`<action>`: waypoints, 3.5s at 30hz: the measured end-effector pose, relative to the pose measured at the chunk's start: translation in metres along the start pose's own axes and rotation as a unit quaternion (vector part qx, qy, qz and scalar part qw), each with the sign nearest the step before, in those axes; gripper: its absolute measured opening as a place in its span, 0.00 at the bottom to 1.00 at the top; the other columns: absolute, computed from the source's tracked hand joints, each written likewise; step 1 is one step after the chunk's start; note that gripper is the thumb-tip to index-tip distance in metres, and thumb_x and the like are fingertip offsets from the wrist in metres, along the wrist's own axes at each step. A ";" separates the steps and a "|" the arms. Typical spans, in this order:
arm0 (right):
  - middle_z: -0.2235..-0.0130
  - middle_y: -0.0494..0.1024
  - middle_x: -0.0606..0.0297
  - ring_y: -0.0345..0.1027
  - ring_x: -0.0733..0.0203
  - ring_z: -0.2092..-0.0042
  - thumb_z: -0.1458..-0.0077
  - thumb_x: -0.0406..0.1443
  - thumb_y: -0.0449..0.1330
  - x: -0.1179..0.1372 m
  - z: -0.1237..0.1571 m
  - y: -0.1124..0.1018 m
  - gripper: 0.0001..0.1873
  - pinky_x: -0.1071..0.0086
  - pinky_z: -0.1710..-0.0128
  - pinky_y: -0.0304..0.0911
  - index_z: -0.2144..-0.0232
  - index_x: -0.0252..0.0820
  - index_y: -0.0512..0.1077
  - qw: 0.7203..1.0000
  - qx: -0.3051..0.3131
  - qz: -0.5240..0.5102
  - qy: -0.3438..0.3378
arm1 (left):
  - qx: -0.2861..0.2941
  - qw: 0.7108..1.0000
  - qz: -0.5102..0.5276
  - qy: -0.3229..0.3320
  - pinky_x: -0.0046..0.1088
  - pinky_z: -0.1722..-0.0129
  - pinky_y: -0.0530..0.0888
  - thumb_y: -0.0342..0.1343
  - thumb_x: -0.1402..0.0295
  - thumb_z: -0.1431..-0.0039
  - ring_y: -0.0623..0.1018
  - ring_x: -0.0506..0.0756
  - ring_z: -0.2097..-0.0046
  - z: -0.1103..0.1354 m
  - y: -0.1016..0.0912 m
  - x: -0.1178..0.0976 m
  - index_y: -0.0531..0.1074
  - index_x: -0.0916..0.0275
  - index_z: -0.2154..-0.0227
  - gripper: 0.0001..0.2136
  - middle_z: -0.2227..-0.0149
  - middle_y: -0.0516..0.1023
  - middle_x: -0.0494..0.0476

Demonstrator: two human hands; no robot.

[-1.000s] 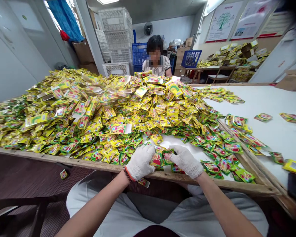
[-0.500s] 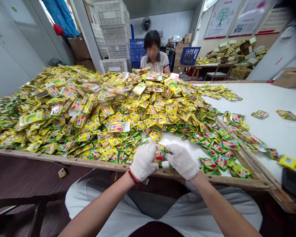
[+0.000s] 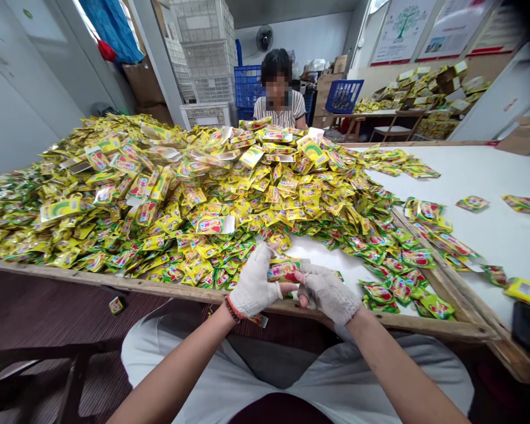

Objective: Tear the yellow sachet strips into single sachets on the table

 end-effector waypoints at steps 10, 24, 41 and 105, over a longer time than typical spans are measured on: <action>0.85 0.69 0.70 0.55 0.69 0.84 0.48 0.46 0.58 0.007 -0.003 -0.010 0.15 0.75 0.84 0.49 0.74 0.41 0.70 0.983 -0.097 0.156 -0.002 | 0.013 0.925 0.324 -0.197 0.28 0.64 0.74 0.64 0.59 0.51 0.77 0.52 0.64 -0.001 0.007 0.008 0.67 0.62 0.60 0.19 0.63 0.77 0.55; 0.67 0.74 0.61 0.70 0.62 0.69 0.48 0.43 0.54 0.027 -0.048 -0.090 0.13 0.67 0.70 0.64 0.63 0.43 0.68 0.930 -0.328 0.072 -0.148 | -0.047 0.957 -0.238 -0.158 0.34 0.59 0.68 0.52 0.63 0.43 0.74 0.59 0.59 -0.080 -0.020 0.056 0.70 0.61 0.68 0.08 0.66 0.75 0.60; 0.67 0.72 0.63 0.63 0.59 0.64 0.55 0.40 0.60 0.012 -0.068 -0.056 0.08 0.69 0.65 0.57 0.72 0.42 0.67 0.866 -0.295 0.378 -0.144 | -0.145 0.960 0.048 -0.233 0.23 0.75 0.68 0.54 0.63 0.48 0.69 0.48 0.75 -0.049 -0.015 0.058 0.62 0.61 0.74 0.09 0.77 0.67 0.47; 0.67 0.80 0.63 0.70 0.57 0.66 0.49 0.40 0.58 0.031 -0.029 -0.014 0.12 0.67 0.66 0.64 0.65 0.43 0.77 0.908 -0.108 0.357 -0.189 | 0.062 0.945 -0.321 0.028 0.37 0.56 0.68 0.61 0.66 0.59 0.68 0.61 0.56 -0.001 -0.032 0.006 0.65 0.60 0.57 0.22 0.55 0.68 0.60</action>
Point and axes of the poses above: each hand's wrist, its own z-axis away from the middle knuckle, its own y-axis out of the palm, x = y × z, the point moved 1 cm from there along -z, towards the middle knuckle
